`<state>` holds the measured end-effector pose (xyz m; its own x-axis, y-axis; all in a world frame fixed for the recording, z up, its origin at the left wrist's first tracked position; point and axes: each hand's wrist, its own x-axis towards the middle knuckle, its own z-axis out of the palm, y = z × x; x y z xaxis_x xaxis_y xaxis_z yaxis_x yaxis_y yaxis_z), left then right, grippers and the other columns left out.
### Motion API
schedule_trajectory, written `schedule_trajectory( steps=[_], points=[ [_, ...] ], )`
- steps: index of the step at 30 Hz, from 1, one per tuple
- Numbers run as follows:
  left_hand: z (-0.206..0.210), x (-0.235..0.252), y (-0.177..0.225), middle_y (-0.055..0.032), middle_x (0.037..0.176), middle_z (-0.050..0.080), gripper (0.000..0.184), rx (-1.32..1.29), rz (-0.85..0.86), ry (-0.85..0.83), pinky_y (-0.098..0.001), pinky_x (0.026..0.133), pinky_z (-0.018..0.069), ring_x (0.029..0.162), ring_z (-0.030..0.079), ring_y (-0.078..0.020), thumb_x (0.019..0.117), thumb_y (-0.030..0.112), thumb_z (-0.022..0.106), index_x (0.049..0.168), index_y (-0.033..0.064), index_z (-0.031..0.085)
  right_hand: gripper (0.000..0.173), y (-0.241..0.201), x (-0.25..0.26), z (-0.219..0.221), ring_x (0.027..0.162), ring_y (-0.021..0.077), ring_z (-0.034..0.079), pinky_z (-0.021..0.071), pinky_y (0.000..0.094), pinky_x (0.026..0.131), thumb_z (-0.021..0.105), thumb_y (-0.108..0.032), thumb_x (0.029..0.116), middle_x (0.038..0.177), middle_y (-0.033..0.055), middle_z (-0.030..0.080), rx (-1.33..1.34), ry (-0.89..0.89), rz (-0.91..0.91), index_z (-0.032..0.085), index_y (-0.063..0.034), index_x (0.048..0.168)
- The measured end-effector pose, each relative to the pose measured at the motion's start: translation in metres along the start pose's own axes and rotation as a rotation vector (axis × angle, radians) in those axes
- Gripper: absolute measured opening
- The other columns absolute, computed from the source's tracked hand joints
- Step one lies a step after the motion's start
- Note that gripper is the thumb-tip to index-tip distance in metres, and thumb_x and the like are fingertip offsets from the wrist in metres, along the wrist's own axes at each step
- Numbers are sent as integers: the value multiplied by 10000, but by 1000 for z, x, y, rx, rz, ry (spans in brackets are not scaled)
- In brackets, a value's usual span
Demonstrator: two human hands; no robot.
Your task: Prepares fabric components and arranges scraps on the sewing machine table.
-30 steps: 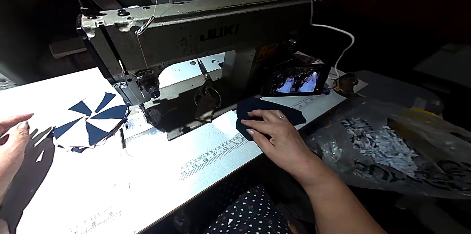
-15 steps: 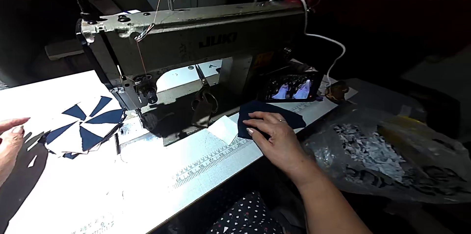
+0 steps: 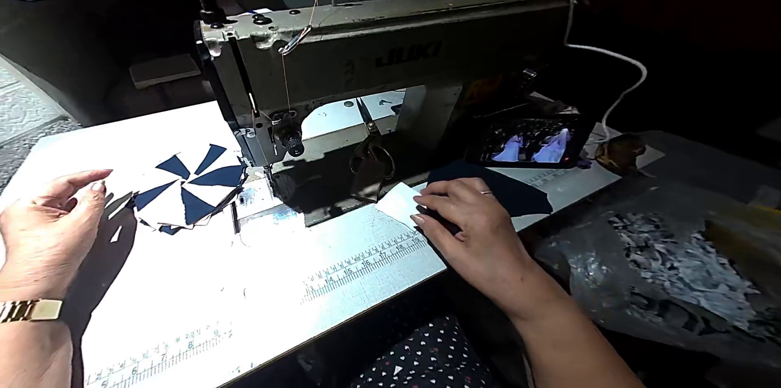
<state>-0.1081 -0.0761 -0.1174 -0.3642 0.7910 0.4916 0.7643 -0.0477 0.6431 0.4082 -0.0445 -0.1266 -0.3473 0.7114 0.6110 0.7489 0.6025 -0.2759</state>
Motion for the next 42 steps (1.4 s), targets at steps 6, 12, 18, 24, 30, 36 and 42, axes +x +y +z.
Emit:
schedule_trajectory(
  steps=[6,12,18,24,30,36,42],
  points=[
    [1,-6,21,-134,1152,675,316,-15,-42,13,-342,831,498,882,595,-108,1083,216,497,1303,29,625,259,-19,-1,25,1090,236,621,534,436,898,622,-274,974,1132,48,685,31,-49,-2,795,-115,1081],
    [11,-17,46,-151,1345,557,354,-204,-240,-9,-396,1028,477,1182,556,-164,1098,185,451,1399,6,511,271,-19,-5,31,1152,184,626,538,372,965,595,-279,995,1171,28,695,63,-8,-7,787,-116,1095],
    [10,-14,41,-194,1368,545,368,-140,-120,-34,-368,1064,465,1236,549,-168,1092,146,421,1373,-79,496,318,-20,-7,32,1269,186,609,478,402,1099,560,-299,1013,1271,46,698,25,-12,-31,775,-106,1147],
    [13,-17,46,-147,1518,448,399,-306,-243,-62,-358,1129,410,1377,462,-164,1106,149,397,1454,-46,422,363,-21,-7,31,1316,175,585,452,388,1132,540,-333,1029,1327,48,682,29,-41,-29,756,-102,1207],
    [16,-21,50,-89,1523,451,396,-429,-349,-29,-352,1130,405,1378,454,-143,1108,178,412,1468,14,433,380,-20,-7,31,1342,166,561,432,373,1155,539,-354,1033,1357,43,663,43,-63,-27,739,-113,1248],
    [16,-20,55,-128,1463,488,374,-328,-256,-30,-346,1093,437,1307,504,-132,1100,133,402,1431,-33,450,392,-18,-7,31,1366,180,548,417,395,1169,496,-347,1053,1368,47,663,42,-81,-59,734,-115,1261],
    [13,-17,59,-270,1344,538,341,-115,-66,-30,-356,1056,444,1208,551,-185,1068,42,398,1316,-175,485,387,-16,-8,30,1389,181,529,410,407,1184,497,-346,1061,1375,35,662,100,-99,-84,738,-112,1252]
  ],
)
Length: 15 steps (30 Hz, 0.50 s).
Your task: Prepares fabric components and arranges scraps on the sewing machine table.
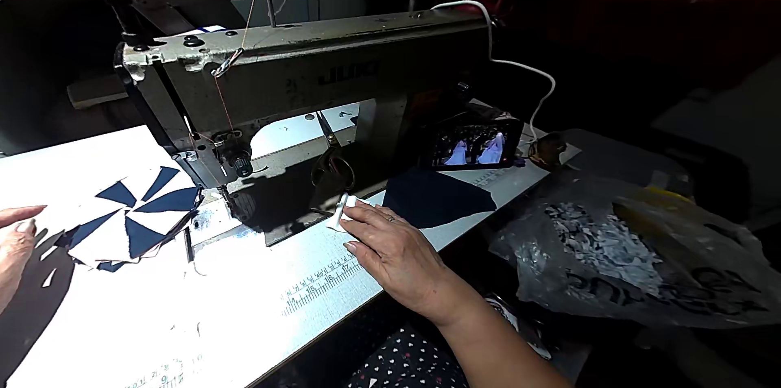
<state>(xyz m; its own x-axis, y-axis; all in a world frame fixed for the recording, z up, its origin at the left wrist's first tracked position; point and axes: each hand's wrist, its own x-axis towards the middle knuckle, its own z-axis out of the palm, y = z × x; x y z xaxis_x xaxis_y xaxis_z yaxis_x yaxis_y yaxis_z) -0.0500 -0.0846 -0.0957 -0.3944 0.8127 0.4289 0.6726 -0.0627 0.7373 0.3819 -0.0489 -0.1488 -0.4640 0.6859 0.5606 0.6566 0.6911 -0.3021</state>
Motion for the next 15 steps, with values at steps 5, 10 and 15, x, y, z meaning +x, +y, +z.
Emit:
schedule_trajectory(
  steps=[5,10,15],
  points=[
    [1,-2,5,-253,1342,535,345,-22,-51,0,-337,1041,454,1195,553,-172,1079,60,397,1339,-153,475,373,0,0,0,1387,181,530,412,405,1182,514,-343,1053,1372,31,664,8,3,2,746,-112,1231],
    [2,-2,-6,-175,1494,455,382,-161,-158,-9,-389,1155,382,1368,459,-172,1105,116,380,1431,-75,435,371,0,0,1,1384,179,531,421,400,1175,533,-355,1043,1372,29,661,12,4,12,745,-119,1235],
    [-1,-1,-7,-191,1484,473,388,-117,-149,-28,-392,1128,417,1355,487,-205,1106,144,385,1421,-71,455,361,0,0,0,1396,164,515,415,384,1178,554,-353,1033,1380,12,656,27,1,31,743,-132,1247]
  ],
)
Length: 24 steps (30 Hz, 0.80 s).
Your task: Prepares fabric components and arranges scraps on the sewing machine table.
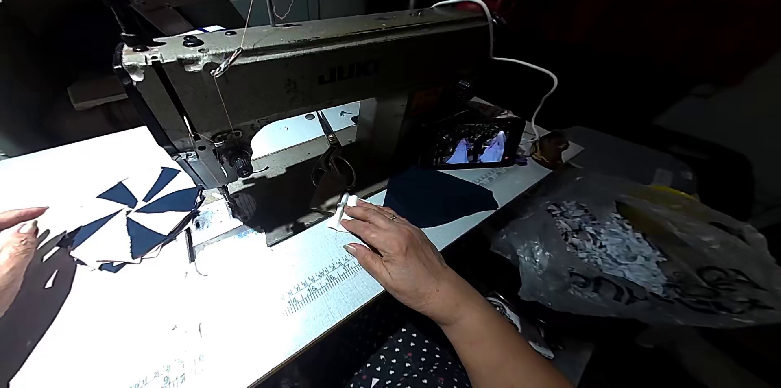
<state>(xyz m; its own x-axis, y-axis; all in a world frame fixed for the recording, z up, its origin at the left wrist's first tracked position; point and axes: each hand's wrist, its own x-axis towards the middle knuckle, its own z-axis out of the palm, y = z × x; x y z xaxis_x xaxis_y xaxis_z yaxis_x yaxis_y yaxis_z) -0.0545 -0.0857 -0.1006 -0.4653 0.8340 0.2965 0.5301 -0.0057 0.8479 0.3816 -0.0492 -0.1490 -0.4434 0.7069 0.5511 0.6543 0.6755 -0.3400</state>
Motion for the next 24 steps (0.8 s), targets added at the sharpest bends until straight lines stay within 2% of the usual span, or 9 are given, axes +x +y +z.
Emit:
schedule_trajectory(
  steps=[2,4,8,10,14,16,17,19,24],
  points=[
    [1,1,-2,-180,1479,481,382,-50,-11,13,-391,1118,425,1351,487,-199,1102,137,393,1420,-63,461,363,0,0,0,1393,165,519,416,387,1177,555,-353,1031,1377,15,657,0,0,0,743,-129,1247],
    [2,1,-5,-128,1522,455,389,-121,-44,12,-378,1144,401,1393,448,-161,1108,161,394,1445,-25,445,365,0,0,0,1392,163,519,416,388,1177,550,-354,1034,1379,15,656,-2,-3,2,742,-129,1248],
    [4,-2,-1,-112,1538,445,384,-149,-77,27,-394,1158,380,1411,430,-182,1107,168,400,1446,-4,458,364,0,0,0,1398,160,512,413,381,1180,555,-357,1032,1385,8,653,0,-4,11,742,-137,1253],
    [1,-1,1,-215,1428,508,372,37,43,19,-399,1087,430,1292,513,-209,1094,121,396,1384,-98,478,365,0,0,-1,1399,158,511,414,383,1177,560,-359,1027,1390,3,650,-2,-8,14,742,-140,1255],
    [-1,2,3,-227,1364,539,353,124,78,9,-367,1061,461,1231,551,-177,1089,105,404,1355,-109,494,361,0,0,-1,1404,163,505,414,384,1178,564,-366,1027,1391,2,648,0,-13,16,744,-141,1245],
    [-3,4,0,-294,1337,558,353,179,145,29,-413,1060,447,1222,565,-257,1068,79,418,1303,-160,527,360,0,0,-1,1399,163,510,417,382,1175,567,-363,1026,1388,5,650,2,-10,14,744,-138,1245],
    [-1,2,1,-277,1379,541,364,131,97,36,-416,1076,436,1265,544,-263,1076,92,412,1333,-143,515,361,0,0,-1,1396,160,513,418,381,1173,567,-365,1025,1388,5,650,0,-11,15,744,-140,1245],
    [4,-5,8,-147,1548,431,397,-91,-98,17,-399,1167,376,1427,423,-200,1109,157,388,1460,-23,438,361,0,0,-1,1398,158,511,418,381,1174,565,-367,1027,1389,2,649,-4,-16,14,744,-143,1246],
    [5,-3,3,-109,1529,450,390,-211,-139,31,-363,1138,396,1395,441,-158,1105,150,406,1463,-2,434,368,1,0,-1,1405,161,505,412,386,1180,559,-368,1030,1400,5,643,6,-17,15,739,-143,1257]
  ],
)
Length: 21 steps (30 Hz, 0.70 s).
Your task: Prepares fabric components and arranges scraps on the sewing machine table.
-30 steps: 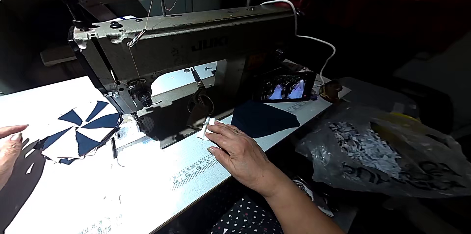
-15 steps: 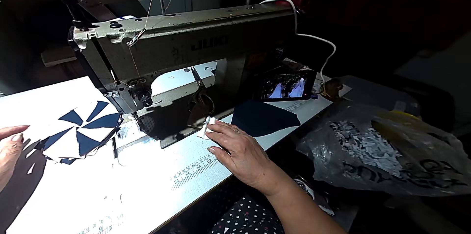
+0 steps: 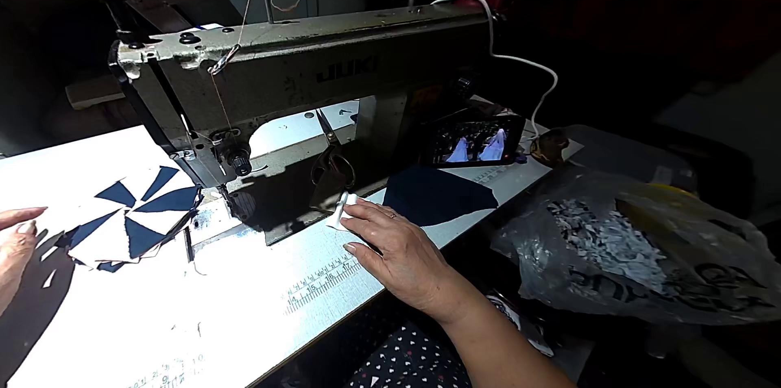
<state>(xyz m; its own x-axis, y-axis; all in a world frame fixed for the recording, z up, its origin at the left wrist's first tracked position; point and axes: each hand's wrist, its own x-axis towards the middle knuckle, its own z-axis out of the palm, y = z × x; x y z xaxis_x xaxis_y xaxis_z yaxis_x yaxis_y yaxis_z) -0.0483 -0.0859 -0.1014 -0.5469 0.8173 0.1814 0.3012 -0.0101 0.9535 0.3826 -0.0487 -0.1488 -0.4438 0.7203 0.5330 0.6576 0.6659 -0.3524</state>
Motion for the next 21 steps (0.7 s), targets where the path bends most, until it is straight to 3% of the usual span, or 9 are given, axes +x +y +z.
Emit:
schedule_trajectory(
  steps=[6,12,15,17,21],
  points=[
    [-2,2,-2,-133,1495,460,380,77,84,-27,-349,1139,385,1358,454,-137,1104,125,389,1441,-47,433,361,-1,0,0,1402,159,507,409,382,1181,566,-356,1026,1395,6,646,7,3,2,740,-137,1254],
    [-1,3,-4,-113,1520,450,393,54,52,-25,-356,1144,377,1394,427,-139,1110,155,384,1461,-18,428,360,-1,0,-1,1407,155,500,405,377,1185,567,-354,1027,1397,4,643,6,-1,5,739,-138,1257],
    [-2,2,0,-151,1453,498,380,131,109,-40,-329,1110,419,1316,500,-131,1103,124,383,1429,-62,442,359,-1,0,-1,1406,157,503,407,378,1183,567,-354,1028,1397,6,645,4,1,5,740,-139,1256],
    [0,3,6,-192,1318,545,350,238,204,-49,-293,1018,473,1165,563,-95,1087,79,384,1361,-124,461,357,-1,0,-1,1403,157,505,410,377,1181,566,-351,1027,1394,7,645,2,3,0,741,-136,1252],
    [-1,4,2,-174,1336,544,352,219,186,-47,-295,1037,462,1192,551,-91,1091,85,382,1374,-110,457,357,-1,0,0,1401,155,506,411,375,1179,573,-354,1024,1393,4,644,7,6,-2,741,-135,1250]
  ],
)
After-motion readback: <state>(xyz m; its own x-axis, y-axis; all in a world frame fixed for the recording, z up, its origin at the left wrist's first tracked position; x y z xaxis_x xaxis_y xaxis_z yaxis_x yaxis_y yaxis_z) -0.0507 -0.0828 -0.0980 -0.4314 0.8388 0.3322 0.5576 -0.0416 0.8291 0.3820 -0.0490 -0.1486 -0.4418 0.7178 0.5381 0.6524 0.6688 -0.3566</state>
